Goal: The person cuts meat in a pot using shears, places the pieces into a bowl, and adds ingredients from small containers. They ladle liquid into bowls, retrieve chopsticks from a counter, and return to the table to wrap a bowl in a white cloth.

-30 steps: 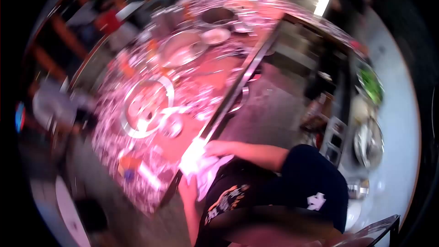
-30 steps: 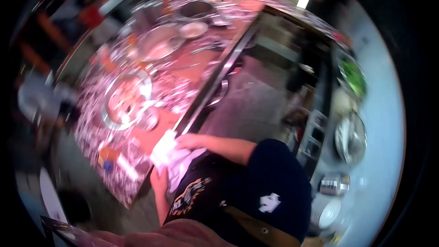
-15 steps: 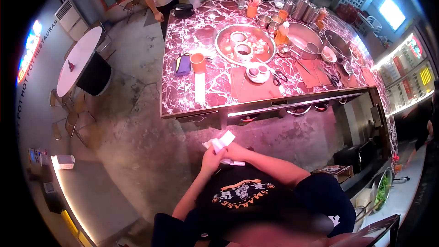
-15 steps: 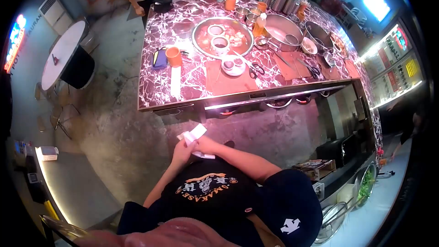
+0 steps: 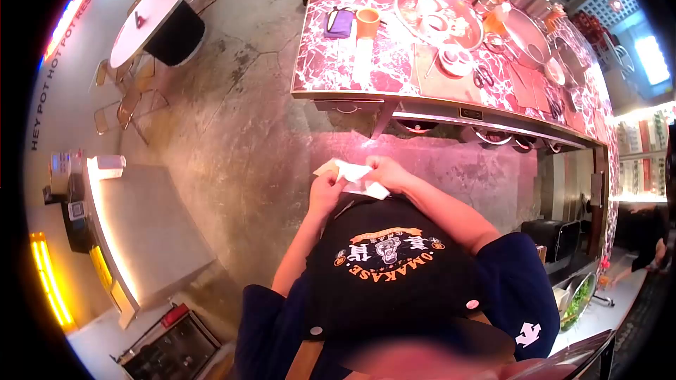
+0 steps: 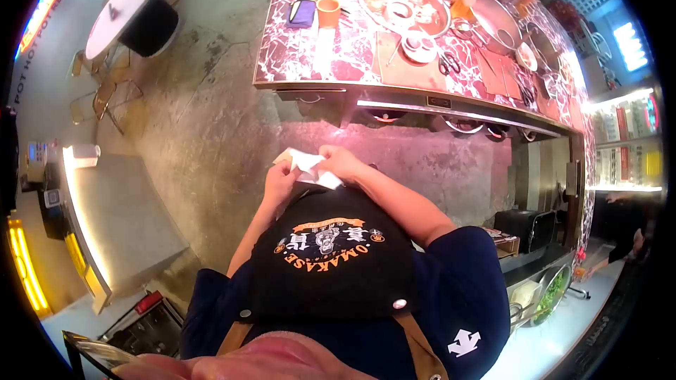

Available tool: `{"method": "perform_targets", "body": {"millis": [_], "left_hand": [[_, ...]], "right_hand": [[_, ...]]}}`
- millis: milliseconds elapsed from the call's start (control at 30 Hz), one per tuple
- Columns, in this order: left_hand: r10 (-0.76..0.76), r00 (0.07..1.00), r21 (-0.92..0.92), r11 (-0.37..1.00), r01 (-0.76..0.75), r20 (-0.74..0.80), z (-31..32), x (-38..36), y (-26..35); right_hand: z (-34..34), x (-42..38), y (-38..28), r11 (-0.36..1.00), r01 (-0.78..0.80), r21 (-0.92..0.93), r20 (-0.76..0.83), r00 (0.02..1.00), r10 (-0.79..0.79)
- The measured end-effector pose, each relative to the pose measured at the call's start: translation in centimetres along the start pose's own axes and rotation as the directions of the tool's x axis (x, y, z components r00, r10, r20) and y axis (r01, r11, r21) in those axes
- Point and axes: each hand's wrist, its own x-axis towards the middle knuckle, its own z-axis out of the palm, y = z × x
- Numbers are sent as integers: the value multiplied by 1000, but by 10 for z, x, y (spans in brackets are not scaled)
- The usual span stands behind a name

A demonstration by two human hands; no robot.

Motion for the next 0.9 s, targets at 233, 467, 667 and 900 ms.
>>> {"method": "perform_targets", "body": {"millis": [233,467,667,900], "left_hand": [[-39,988,-168,986,14,-146,-2,-9,-11],[-163,975,-512,830,220,153,28,11,15],[184,822,-842,141,520,539,-3,-15,97],[-114,949,-573,774,271,294,9,-5,2]], "right_hand": [[-17,4,1,978,-55,-203,44,997,65],[-24,18,6,839,156,-522,55,987,-149],[-115,85,120,981,-84,177,-126,986,108],[-109,-5,28,723,-162,672,-22,971,238]]}}
